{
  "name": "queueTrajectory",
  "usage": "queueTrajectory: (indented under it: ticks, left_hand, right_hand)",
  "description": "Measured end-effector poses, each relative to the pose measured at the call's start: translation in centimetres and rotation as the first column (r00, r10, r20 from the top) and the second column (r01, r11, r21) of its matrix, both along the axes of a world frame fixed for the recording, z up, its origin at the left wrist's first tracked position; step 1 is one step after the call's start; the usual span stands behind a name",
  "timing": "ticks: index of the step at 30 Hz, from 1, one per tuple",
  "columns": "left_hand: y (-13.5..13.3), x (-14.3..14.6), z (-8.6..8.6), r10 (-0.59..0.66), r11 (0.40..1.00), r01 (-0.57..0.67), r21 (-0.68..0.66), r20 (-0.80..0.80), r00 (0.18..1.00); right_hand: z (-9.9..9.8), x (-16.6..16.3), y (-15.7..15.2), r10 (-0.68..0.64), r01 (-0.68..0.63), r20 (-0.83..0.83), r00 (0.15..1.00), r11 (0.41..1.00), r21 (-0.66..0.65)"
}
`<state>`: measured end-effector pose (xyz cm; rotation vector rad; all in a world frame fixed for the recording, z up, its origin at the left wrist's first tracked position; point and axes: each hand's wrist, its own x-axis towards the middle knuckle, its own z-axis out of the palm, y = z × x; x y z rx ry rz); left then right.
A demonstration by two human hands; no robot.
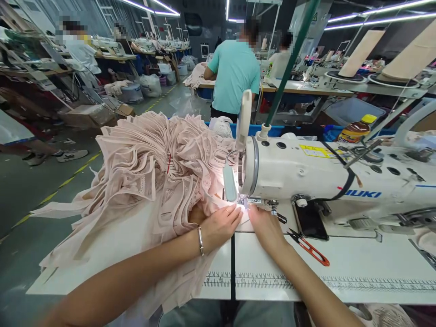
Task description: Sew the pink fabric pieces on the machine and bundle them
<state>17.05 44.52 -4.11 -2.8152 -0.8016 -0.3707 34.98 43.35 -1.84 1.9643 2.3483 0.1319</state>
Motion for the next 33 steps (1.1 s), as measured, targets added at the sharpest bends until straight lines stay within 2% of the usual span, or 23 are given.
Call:
queueTrajectory:
  ticks: [2, 4, 5, 7, 9, 10, 14, 18, 21, 23, 26, 29, 31, 33]
  left_hand:
    - [0.2, -0.4, -0.1, 0.083, 0.991, -0.071, -0.113, 0.106, 0.991]
    - [0.2, -0.8, -0.1, 0.206, 0.951, -0.128, -0.281, 0.27, 0.94]
    - [0.0, -0.9, -0.1, 0.235, 0.93, -0.108, -0.35, 0.346, 0.908]
    - [-0.4, -0.9, -0.2, 0.177, 0.92, 0.006, -0.392, 0.429, 0.886]
    - [-1.0, -0.8, -0.4, 0.051, 0.942, 0.082, -0.325, 0.379, 0.924]
    - [-1.3, -0.7, -0.5, 0.01, 0.958, 0.081, -0.274, 0.314, 0.949]
    - [-1.9, -0.6, -0.7, 0.011, 0.996, -0.005, -0.084, 0.079, 0.997]
    - [-1.9, -0.5, -0.4, 0.023, 1.0, -0.023, 0.013, 0.019, 1.0]
    - [-1.7, -0.5, 0.0, 0.031, 0.999, -0.032, 0.023, 0.041, 0.999]
    - [-1.6, -0.3, 0.2, 0.021, 1.0, -0.022, 0.022, 0.055, 0.998]
    - [-1.4, -0.1, 0.2, -0.016, 0.999, 0.012, 0.048, 0.08, 0.997]
    - [-1.3, 0.0, 0.2, -0.027, 0.999, 0.024, 0.022, 0.126, 0.992]
    - [-1.3, 0.0, 0.4, -0.003, 0.999, 0.011, -0.044, 0.166, 0.986]
    - [-1.3, 0.0, 0.6, 0.088, 0.992, -0.068, -0.103, 0.204, 0.975]
  right_hand:
    - [-0.7, -0.6, -0.1, 0.001, 0.002, -0.066, 0.998, 0.999, 0.045]
    - [-1.3, -0.8, -0.4, -0.008, 0.017, -0.095, 0.995, 0.995, 0.098]
    - [-1.5, -0.9, -0.6, -0.016, 0.027, -0.1, 0.995, 0.994, 0.11]
    - [-1.5, -0.9, -0.8, -0.036, 0.047, -0.117, 0.992, 0.995, 0.089]
    - [-1.2, -0.9, -0.8, -0.057, 0.063, -0.145, 0.988, 0.997, 0.035]
    - [-1.1, -0.9, -0.8, -0.069, 0.071, -0.158, 0.985, 0.997, 0.011]
    - [-0.8, -1.1, -0.7, -0.123, 0.117, -0.189, 0.974, 0.992, -0.043]
    - [-0.4, -0.5, -0.8, -0.131, 0.108, -0.27, 0.954, 0.989, -0.1]
    - [-0.3, 1.1, -1.0, 0.041, -0.102, -0.46, 0.887, 0.989, -0.109]
    - [-0.7, 2.4, -1.3, 0.225, -0.247, -0.529, 0.818, 0.968, 0.03]
    - [-1.8, 3.5, -1.5, 0.432, -0.327, -0.459, 0.776, 0.898, 0.294]
    - [-2.5, 3.3, -1.5, 0.516, -0.373, -0.363, 0.776, 0.839, 0.395]
    - [-2.7, 2.8, -1.5, 0.518, -0.39, -0.287, 0.806, 0.829, 0.401]
    - [-2.5, 2.2, -1.5, 0.48, -0.381, -0.192, 0.856, 0.837, 0.393]
